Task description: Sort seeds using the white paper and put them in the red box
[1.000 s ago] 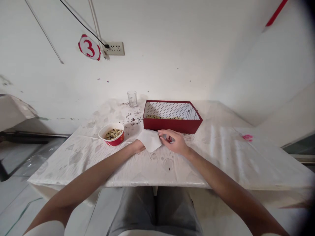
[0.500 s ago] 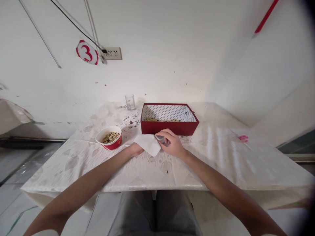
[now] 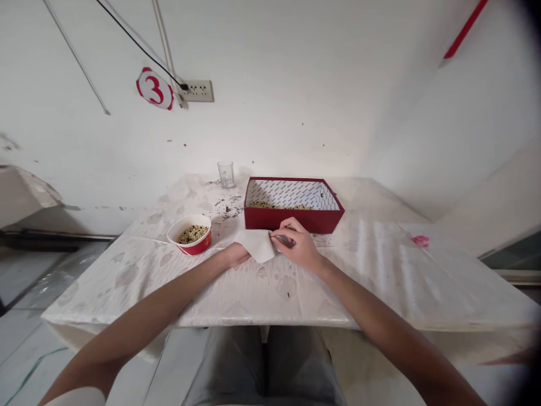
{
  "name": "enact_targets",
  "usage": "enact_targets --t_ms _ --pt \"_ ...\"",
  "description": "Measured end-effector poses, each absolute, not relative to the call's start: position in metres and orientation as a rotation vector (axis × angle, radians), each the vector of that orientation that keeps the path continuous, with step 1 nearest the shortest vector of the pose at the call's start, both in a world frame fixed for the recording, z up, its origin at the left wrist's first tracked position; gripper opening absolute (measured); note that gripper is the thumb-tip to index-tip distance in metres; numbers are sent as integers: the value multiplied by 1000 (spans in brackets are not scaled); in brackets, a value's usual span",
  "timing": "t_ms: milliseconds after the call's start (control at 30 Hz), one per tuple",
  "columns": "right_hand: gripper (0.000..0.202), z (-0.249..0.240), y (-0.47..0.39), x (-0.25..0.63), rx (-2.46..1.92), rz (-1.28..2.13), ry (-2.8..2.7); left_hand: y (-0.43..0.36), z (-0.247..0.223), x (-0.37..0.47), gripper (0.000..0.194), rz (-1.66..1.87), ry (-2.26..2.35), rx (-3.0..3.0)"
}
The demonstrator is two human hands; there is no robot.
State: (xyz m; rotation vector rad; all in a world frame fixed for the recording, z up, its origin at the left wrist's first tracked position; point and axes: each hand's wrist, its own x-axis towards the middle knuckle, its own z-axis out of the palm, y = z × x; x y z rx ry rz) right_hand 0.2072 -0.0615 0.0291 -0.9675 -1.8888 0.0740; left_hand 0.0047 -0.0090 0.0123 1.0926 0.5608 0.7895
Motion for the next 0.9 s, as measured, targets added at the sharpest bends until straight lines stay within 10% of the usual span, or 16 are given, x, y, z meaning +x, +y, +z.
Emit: enact_targets --t_ms 900 --pt "17 30 -65 206 -913 58 -1926 0 -5 -5 26 787 510 1126"
